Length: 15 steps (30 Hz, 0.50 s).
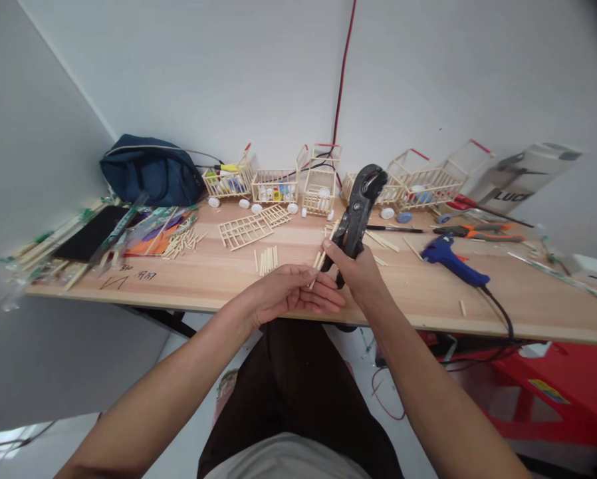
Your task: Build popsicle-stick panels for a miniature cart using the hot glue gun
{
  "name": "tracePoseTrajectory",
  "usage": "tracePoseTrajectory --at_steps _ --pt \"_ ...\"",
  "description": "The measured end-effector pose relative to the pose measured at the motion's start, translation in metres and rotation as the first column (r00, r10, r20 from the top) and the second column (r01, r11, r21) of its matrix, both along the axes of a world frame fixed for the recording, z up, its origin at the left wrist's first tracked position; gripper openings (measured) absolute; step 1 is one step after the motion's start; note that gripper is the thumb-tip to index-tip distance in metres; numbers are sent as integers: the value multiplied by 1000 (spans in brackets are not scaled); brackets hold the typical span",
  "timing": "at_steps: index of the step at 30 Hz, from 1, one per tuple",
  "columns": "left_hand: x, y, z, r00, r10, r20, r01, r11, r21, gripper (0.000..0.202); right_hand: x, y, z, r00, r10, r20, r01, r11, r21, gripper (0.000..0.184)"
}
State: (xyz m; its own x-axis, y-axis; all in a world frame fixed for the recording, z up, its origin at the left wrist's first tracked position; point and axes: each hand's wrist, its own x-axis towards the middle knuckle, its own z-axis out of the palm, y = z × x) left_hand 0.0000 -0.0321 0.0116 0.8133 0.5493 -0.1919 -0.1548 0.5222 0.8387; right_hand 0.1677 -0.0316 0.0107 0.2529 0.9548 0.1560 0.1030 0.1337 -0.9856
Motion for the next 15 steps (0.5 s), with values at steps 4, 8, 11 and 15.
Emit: tracePoseTrajectory --at_steps 4,8,11,15 --pt "2 -2 0 996 89 14 -89 996 20 34 -1 -2 -6 996 78 -41 -77 997 27 31" --pt "4 -3 3 991 133 -19 -131 989 69 38 -3 -6 -7 987 122 -104 -123 992 -5 29" --pt "6 -3 5 991 128 -44 -124 989 82 41 -4 -9 -4 979 143 -146 -147 989 -18 29" --pt "5 -6 7 994 108 3 -108 992 71 40 -4 -11 0 961 149 -232 -168 984 -66 34"
